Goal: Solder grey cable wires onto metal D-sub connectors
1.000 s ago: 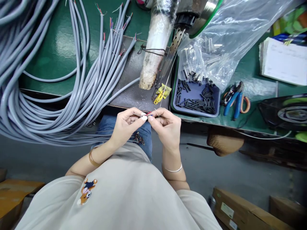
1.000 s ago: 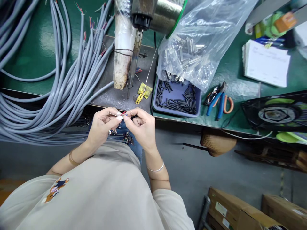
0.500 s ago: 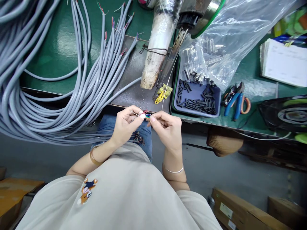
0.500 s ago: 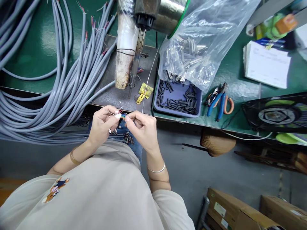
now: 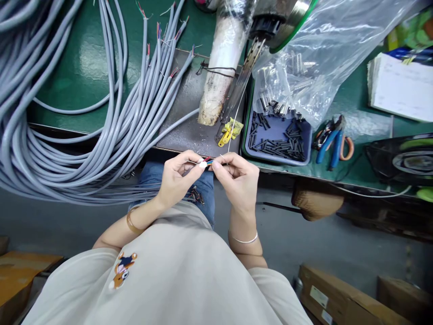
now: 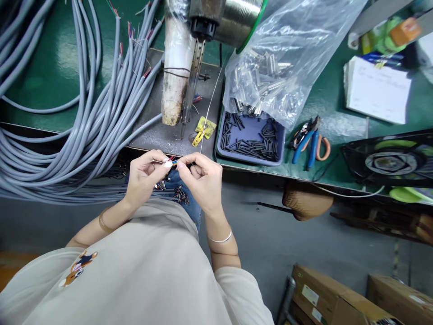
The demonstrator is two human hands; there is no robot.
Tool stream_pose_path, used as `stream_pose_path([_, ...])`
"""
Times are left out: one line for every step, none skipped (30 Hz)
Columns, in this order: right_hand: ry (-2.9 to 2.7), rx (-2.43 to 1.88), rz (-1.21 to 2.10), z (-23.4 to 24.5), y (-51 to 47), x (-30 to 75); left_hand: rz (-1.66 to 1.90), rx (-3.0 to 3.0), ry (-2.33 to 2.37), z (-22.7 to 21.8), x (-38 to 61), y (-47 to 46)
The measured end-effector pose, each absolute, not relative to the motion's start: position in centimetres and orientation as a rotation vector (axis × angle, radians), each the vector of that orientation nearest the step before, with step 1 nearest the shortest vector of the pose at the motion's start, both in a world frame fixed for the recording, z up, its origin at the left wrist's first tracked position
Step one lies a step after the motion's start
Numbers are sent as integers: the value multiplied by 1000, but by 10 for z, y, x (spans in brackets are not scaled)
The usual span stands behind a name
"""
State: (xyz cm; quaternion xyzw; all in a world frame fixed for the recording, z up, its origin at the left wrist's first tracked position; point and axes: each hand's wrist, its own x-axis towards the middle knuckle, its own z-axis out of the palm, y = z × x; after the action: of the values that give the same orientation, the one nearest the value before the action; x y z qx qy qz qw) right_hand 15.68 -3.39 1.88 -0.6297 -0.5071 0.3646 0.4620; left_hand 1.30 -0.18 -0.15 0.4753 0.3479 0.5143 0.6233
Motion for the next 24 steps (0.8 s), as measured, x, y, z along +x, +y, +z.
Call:
stream_pose_path([-1260,-1557,876,19,-34,157,1182,1107,804,-1,13,-2])
stream_pose_path([-1271,-1565,857,19,-34,157,1181,1113,811,-1,13,-3])
stream_pose_path([-1280,-1572,840,19,-35,156,1176,1115,821,-1,14,-3])
stream_pose_path([-1288,-1571,823,19,-35,156,1174,1114,831,0,13,-3])
stream_pose_path([-1297,-1565,811,19,-36,156,1174,1110,839,0,13,-2])
stream_pose_path([-1310,-1555,804,18,-37,155,1176,1100,847,0,13,-2])
stream_pose_path([-1332,-1545,805,18,-39,154,1180,1085,857,0,12,-1])
stream_pose_path([-1361,-1537,811,17,-40,154,1181,1070,866,1,12,0])
stream_pose_path([-1386,-1533,818,17,-41,154,1181,1055,874,1,11,1])
stream_pose_path([-1398,-1532,828,16,-42,154,1174,1043,881,1,10,1])
stream_pose_path([-1388,-1532,835,16,-43,155,1165,1035,886,1,10,2])
stream_pose_path([-1359,-1531,828,15,-43,156,1154,1030,888,1,10,2])
stream_pose_path([-1319,-1531,809,15,-44,158,1143,1029,886,1,9,3])
stream_pose_path([-1283,-1531,782,15,-44,159,1135,1032,883,0,9,2])
stream_pose_path([-1267,-1533,755,16,-44,160,1131,1037,879,-1,9,2])
stream_pose_path([-1275,-1536,732,16,-44,161,1131,1044,874,-2,9,2])
stream_pose_path([-1304,-1537,713,17,-43,162,1135,1053,866,-3,9,2])
stream_pose_path([-1345,-1534,701,19,-43,162,1141,1061,855,-4,9,1])
stream_pose_path([-1391,-1527,691,20,-43,161,1147,1065,843,-4,9,1])
stream_pose_path([-1434,-1516,674,21,-42,161,1150,1064,836,-5,9,1])
stream_pose_path([-1469,-1505,651,22,-43,160,1149,1057,833,-5,9,1])
stream_pose_path([-1497,-1496,622,22,-43,159,1143,1046,835,-5,9,2])
stream_pose_path([-1517,-1489,589,22,-43,159,1137,1032,842,-5,9,2])
stream_pose_path([-1537,-1484,559,21,-44,159,1131,1019,849,-4,9,2])
